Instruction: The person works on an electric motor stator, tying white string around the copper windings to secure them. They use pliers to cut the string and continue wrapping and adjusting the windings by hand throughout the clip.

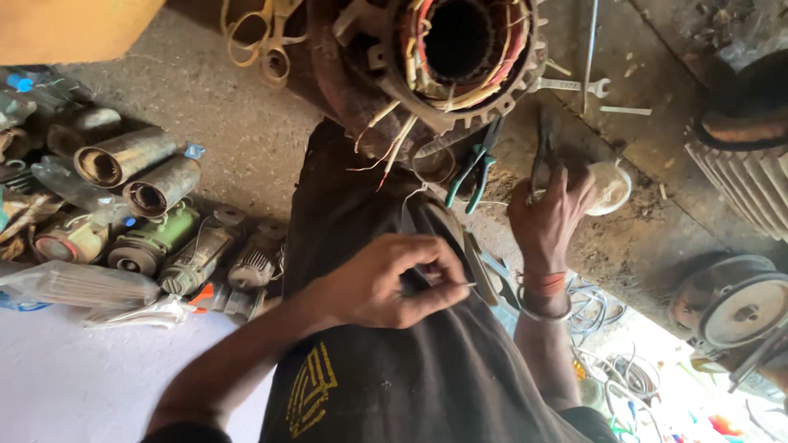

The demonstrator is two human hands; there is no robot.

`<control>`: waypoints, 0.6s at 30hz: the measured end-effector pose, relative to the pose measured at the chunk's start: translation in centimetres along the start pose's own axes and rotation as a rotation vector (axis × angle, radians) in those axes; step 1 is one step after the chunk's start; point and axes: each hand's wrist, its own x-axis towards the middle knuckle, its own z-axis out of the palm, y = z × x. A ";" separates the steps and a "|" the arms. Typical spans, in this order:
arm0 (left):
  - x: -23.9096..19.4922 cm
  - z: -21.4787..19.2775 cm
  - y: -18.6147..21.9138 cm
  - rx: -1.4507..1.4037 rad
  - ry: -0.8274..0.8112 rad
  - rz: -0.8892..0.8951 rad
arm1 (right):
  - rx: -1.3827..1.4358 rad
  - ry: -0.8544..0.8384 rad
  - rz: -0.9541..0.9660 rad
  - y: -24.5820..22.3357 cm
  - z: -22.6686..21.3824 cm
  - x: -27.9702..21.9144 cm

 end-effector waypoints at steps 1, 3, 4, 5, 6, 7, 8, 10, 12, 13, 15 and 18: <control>0.2 0.3 0.3 -0.066 0.010 0.041 | -0.070 0.091 -0.062 -1.1 -0.2 -0.3; 1.7 1.2 0.5 -0.184 -0.006 0.184 | 0.628 0.105 -0.126 -3.4 -1.7 -1.2; 2.2 1.6 0.7 -0.243 -0.019 0.256 | 0.977 0.110 -0.157 -4.7 -2.7 -2.0; 2.6 1.9 1.0 -0.235 0.013 0.243 | 1.218 -0.069 -0.038 -6.1 -3.7 -3.1; 2.8 2.2 1.2 -0.227 0.046 0.231 | 1.451 -0.259 0.082 -7.4 -4.6 -4.3; 2.8 2.4 1.5 -0.225 0.075 0.213 | 1.355 -0.168 0.092 -8.2 -4.8 -4.9; 2.7 2.1 1.6 -0.353 0.064 0.200 | 1.258 -0.079 0.103 -9.0 -4.4 -5.4; 2.1 0.4 1.8 -0.621 0.032 0.158 | 1.389 -0.010 0.201 -9.6 -3.4 -6.4; 1.6 -4.0 2.0 -0.562 0.172 0.311 | 1.875 -0.036 0.341 -9.1 -2.0 -6.2; 1.2 -6.6 2.0 -0.628 0.224 0.339 | 1.747 -0.033 0.344 -8.6 -1.9 -6.3; 0.2 -11.9 2.4 -0.641 0.457 0.160 | 1.489 -0.026 0.361 -7.3 -2.7 -6.5; -0.1 -17.8 3.2 0.459 0.460 -0.196 | 1.318 -0.056 0.472 -7.3 -4.6 -6.5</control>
